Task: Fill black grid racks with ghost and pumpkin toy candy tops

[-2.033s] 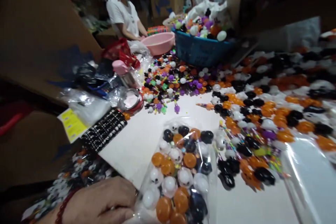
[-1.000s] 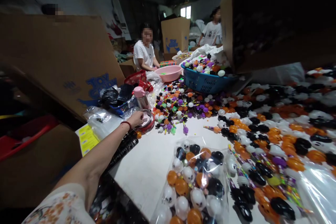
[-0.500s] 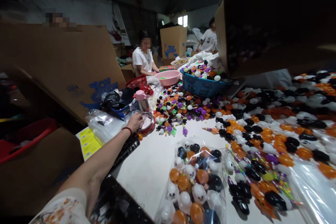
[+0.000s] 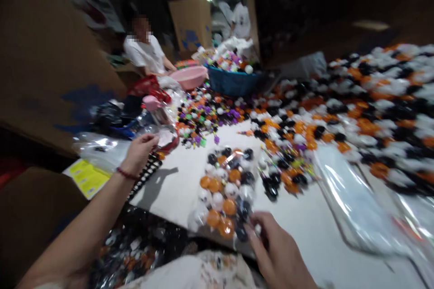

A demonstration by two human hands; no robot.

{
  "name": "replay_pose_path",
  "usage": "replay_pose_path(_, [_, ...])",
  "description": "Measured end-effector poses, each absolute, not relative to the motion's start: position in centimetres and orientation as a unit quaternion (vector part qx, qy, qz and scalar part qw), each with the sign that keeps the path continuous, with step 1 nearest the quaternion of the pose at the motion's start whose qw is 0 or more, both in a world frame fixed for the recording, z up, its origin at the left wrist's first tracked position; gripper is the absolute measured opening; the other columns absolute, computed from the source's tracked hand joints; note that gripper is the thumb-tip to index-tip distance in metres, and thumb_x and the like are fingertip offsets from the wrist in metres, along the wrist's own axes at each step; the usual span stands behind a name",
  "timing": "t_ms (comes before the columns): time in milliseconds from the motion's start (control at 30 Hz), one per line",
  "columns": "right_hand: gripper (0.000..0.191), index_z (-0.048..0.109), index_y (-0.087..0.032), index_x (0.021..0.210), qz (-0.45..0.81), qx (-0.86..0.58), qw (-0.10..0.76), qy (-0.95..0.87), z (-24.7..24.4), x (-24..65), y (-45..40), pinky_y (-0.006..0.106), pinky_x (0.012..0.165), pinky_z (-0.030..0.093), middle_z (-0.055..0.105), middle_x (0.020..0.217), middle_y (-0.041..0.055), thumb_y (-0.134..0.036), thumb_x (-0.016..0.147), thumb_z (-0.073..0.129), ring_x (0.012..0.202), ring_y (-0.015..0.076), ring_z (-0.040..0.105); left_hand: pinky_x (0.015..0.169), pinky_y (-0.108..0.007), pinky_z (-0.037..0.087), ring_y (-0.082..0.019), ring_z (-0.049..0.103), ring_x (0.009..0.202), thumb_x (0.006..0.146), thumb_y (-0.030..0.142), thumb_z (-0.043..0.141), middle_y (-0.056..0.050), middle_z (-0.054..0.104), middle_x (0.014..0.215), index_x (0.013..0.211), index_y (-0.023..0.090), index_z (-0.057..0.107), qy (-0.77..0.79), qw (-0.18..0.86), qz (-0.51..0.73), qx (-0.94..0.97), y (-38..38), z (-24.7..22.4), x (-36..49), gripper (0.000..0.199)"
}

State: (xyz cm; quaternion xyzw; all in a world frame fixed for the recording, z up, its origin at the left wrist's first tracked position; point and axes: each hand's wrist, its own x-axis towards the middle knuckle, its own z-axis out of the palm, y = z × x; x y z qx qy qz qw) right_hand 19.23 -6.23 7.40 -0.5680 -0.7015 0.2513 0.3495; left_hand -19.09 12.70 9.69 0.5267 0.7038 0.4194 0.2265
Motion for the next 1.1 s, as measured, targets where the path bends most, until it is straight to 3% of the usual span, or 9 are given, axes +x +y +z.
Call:
replay_pose_path(100, [0.019, 0.061, -0.021, 0.1, 0.264, -0.566, 0.364, -0.691, 7.5, 18.4, -5.4, 0.022, 0.054, 0.049, 0.069, 0.073, 0.0004, -0.033, 0.096, 0.048, 0.059, 0.0137, 0.063, 0.066, -0.025, 0.049, -0.013, 0.058, 0.071, 0.083, 0.041, 0.068, 0.0, 0.061, 0.077, 0.084, 0.017, 0.061, 0.585, 0.367, 0.469, 0.55, 5.2, 11.0, -13.1, 0.025])
replay_pose_path(200, [0.024, 0.057, -0.021, 0.083, 0.249, -0.565, 0.37, -0.694, 7.8, 17.6, -4.4, 0.022, 0.055, 0.043, 0.062, 0.066, -0.0012, -0.034, 0.098, 0.045, 0.057, 0.0119, 0.056, 0.072, -0.03, 0.053, -0.016, 0.061, 0.081, 0.087, 0.036, 0.066, -0.005, 0.064, 0.091, 0.077, 0.018, 0.062, 0.516, 0.39, 0.447, 0.618, -1.5, 11.7, -7.5, 0.021])
replay_pose_path(267, [0.032, 0.052, -0.021, 0.073, 0.246, -0.567, 0.381, -0.688, 8.2, 17.2, -3.7, 0.022, 0.053, 0.037, 0.052, 0.059, -0.0035, -0.039, 0.099, 0.044, 0.053, 0.0108, 0.048, 0.091, -0.039, 0.053, -0.022, 0.06, 0.108, 0.089, 0.033, 0.065, -0.009, 0.063, 0.119, 0.077, 0.02, 0.064, 0.483, 0.339, 0.423, 0.687, -3.9, 11.4, -4.3, 0.018])
replay_pose_path(333, [0.038, 0.048, -0.021, 0.07, 0.257, -0.566, 0.393, -0.678, 8.6, 16.8, -3.0, 0.022, 0.051, 0.033, 0.046, 0.057, -0.0048, -0.044, 0.1, 0.043, 0.052, 0.0102, 0.043, 0.106, -0.048, 0.044, -0.026, 0.049, 0.128, 0.09, 0.029, 0.064, -0.008, 0.054, 0.139, 0.08, 0.022, 0.067, 0.473, 0.244, 0.4, 0.747, -4.3, 10.8, -2.0, 0.013])
replay_pose_path(433, [0.039, 0.045, -0.022, 0.069, 0.252, -0.559, 0.401, -0.681, 9.1, 16.5, -2.2, 0.022, 0.052, 0.032, 0.045, 0.057, -0.0048, -0.045, 0.1, 0.042, 0.052, 0.0104, 0.042, 0.108, -0.055, 0.038, -0.029, 0.041, 0.133, 0.09, 0.026, 0.063, -0.005, 0.051, 0.146, 0.082, 0.023, 0.069, 0.497, 0.077, 0.382, 0.775, -3.1, 9.7, -0.3, 0.01])
replay_pose_path(567, [0.035, 0.046, -0.022, 0.068, 0.12, -0.548, 0.393, -0.729, 9.2, 16.3, -2.1, 0.025, 0.055, 0.031, 0.05, 0.057, -0.0021, -0.035, 0.1, 0.042, 0.053, 0.0124, 0.044, 0.1, -0.055, 0.036, -0.031, 0.045, 0.126, 0.092, 0.024, 0.06, -0.007, 0.054, 0.144, 0.085, 0.022, 0.068, 0.523, -0.093, 0.367, 0.764, -1.3, 8.8, 0.2, 0.011])
replay_pose_path(700, [0.029, 0.05, -0.02, 0.069, -0.014, -0.488, 0.385, -0.784, 8.3, 15.8, -3.1, 0.028, 0.059, 0.031, 0.055, 0.06, 0.0008, -0.023, 0.097, 0.046, 0.057, 0.014, 0.049, 0.092, -0.052, 0.037, -0.033, 0.051, 0.116, 0.091, 0.031, 0.063, -0.01, 0.066, 0.127, 0.075, 0.019, 0.064, 0.554, -0.145, 0.351, 0.741, 0.0, 8.4, 0.1, 0.02])
replay_pose_path(933, [0.03, 0.05, -0.02, 0.067, -0.046, -0.452, 0.364, -0.813, 6.7, 15.9, -5.3, 0.031, 0.059, 0.027, 0.053, 0.06, 0.0003, -0.019, 0.096, 0.047, 0.055, 0.0151, 0.044, 0.08, -0.042, 0.042, -0.027, 0.057, 0.095, 0.089, 0.036, 0.065, -0.01, 0.062, 0.099, 0.08, 0.019, 0.055, 0.657, -0.09, 0.31, 0.682, 1.5, 8.0, -2.1, 0.022])
replay_pose_path(1100, [0.03, 0.05, -0.021, 0.068, -0.04, -0.437, 0.327, -0.837, 6.1, 16.7, -6.5, 0.032, 0.059, 0.024, 0.052, 0.061, 0.0, -0.02, 0.098, 0.048, 0.056, 0.0155, 0.043, 0.067, -0.03, 0.043, -0.017, 0.051, 0.071, 0.092, 0.035, 0.058, -0.001, 0.052, 0.079, 0.074, 0.021, 0.046, 0.66, 0.066, 0.391, 0.638, 1.3, 6.9, -3.1, 0.026])
